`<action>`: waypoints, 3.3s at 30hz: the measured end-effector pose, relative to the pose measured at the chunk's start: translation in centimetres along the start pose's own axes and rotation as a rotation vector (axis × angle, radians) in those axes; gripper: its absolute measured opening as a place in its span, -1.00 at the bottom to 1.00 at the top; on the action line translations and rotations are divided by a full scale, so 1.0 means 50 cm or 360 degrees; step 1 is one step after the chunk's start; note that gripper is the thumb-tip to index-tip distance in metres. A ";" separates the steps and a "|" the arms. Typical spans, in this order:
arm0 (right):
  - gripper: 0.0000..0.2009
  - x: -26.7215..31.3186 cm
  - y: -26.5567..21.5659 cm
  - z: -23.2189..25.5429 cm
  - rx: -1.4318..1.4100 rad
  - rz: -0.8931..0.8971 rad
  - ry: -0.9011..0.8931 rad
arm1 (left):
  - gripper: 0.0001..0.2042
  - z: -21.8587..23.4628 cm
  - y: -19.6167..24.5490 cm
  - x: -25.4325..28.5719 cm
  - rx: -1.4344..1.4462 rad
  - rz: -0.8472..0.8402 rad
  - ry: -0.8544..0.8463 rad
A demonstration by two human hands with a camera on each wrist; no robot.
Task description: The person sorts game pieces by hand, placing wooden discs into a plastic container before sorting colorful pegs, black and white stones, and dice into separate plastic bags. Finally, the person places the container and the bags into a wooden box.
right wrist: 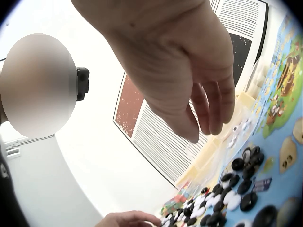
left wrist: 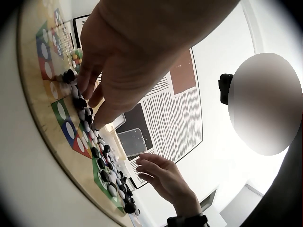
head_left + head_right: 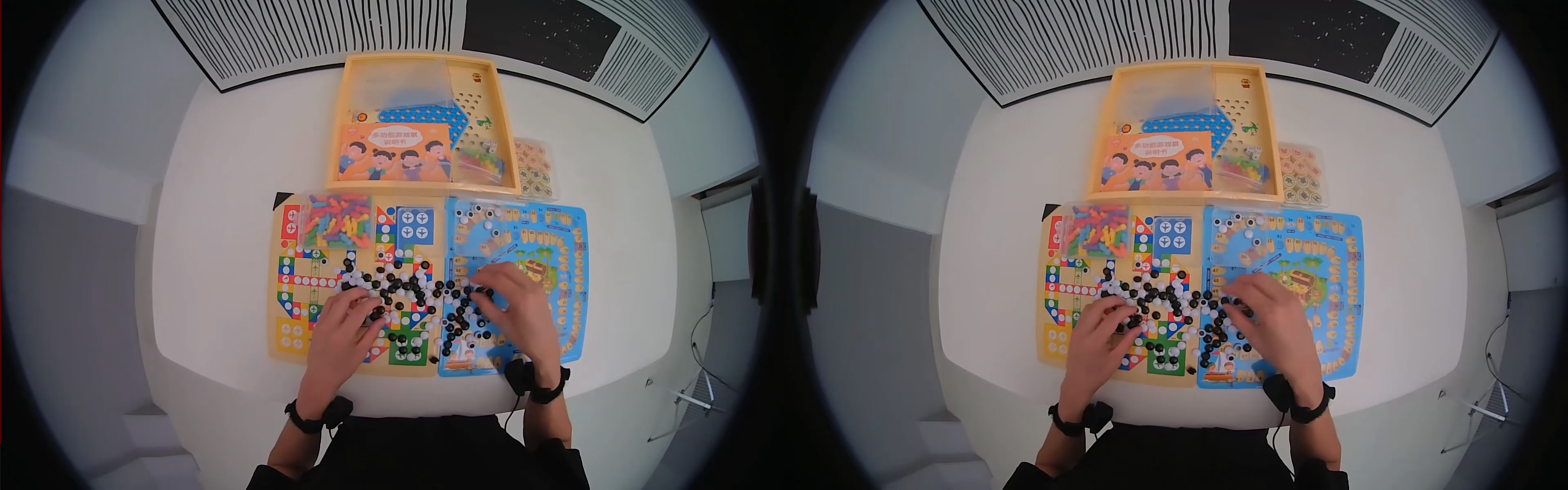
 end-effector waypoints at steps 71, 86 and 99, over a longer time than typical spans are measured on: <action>-0.79 0.122 0.059 0.025 -0.0239 -0.0376 0.0327 | -0.87 -0.120 0.212 -0.176 0.0334 -0.0312 -0.0574; -0.79 0.130 0.068 0.013 -0.0241 -0.0423 0.0299 | -0.77 -0.050 0.116 -0.243 0.0260 0.0106 -0.0232; -0.78 0.133 0.066 0.012 -0.0235 -0.0422 0.0295 | -0.82 -0.020 0.105 -0.214 0.0307 -0.0044 -0.0190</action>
Point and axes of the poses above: each hand's wrist, its own x-axis away from the middle knuckle, its own z-axis out of the back of the hand, y = z × x, the point moved 10 cm from there along -x, towards the middle knuckle, and after that the axes turned 10 degrees about z, right-handed, at the moved point
